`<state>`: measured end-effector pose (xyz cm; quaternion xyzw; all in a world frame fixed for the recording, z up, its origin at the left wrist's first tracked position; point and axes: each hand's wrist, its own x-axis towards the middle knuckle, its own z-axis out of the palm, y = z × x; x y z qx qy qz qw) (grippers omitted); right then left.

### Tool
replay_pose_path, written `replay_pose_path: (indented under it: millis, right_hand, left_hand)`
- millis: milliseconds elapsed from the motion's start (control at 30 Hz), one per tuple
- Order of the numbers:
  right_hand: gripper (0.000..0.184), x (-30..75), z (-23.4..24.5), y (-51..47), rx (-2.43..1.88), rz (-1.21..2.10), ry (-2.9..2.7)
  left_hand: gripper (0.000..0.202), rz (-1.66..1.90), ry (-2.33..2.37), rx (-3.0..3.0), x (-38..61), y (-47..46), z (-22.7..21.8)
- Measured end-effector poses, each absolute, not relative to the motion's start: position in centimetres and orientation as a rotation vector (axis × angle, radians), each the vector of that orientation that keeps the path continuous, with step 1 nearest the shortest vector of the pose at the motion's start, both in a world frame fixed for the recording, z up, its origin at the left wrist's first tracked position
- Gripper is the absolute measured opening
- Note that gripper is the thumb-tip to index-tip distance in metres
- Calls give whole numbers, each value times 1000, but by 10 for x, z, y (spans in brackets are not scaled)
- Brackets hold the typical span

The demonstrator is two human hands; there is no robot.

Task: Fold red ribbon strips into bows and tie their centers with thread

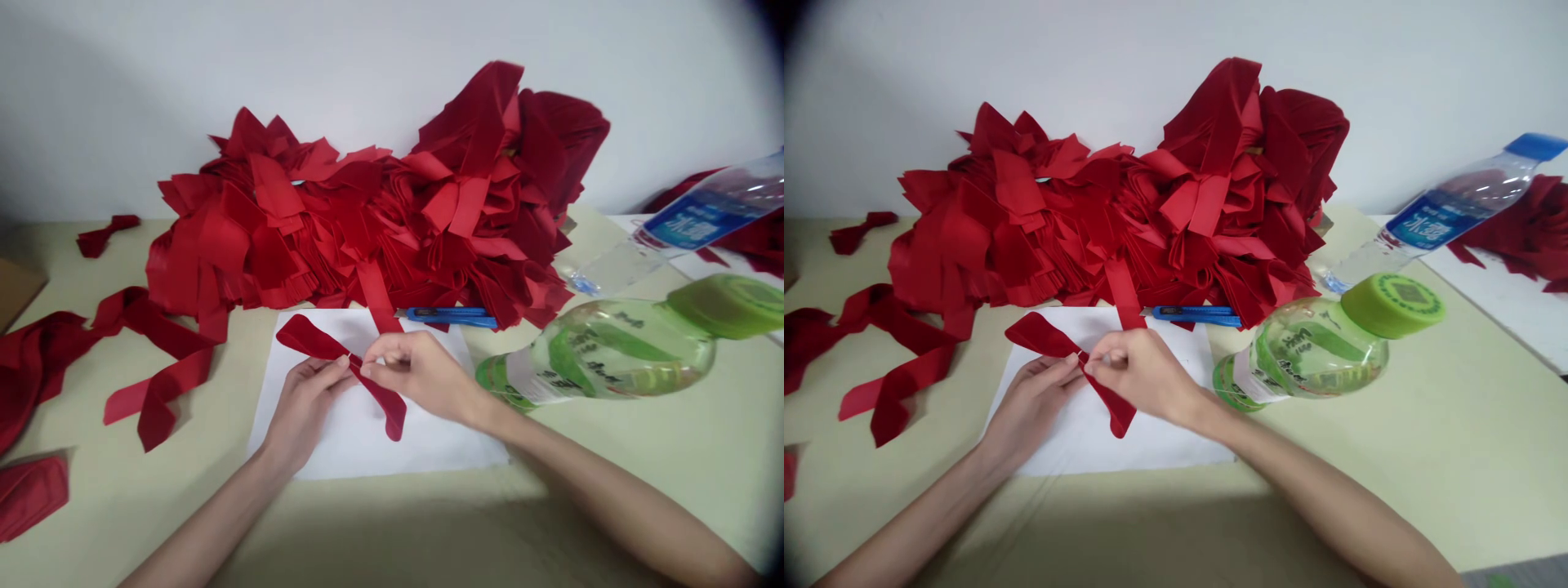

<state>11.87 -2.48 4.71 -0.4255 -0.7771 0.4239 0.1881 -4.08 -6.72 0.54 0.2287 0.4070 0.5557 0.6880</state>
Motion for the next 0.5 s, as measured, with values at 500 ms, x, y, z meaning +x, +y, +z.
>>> replay_pose_path:
  millis: [500]
  right_hand:
    - [20,111,36,-63,-800,-625,-2564]
  left_hand:
    - [19,1308,828,317,-52,-60,17]
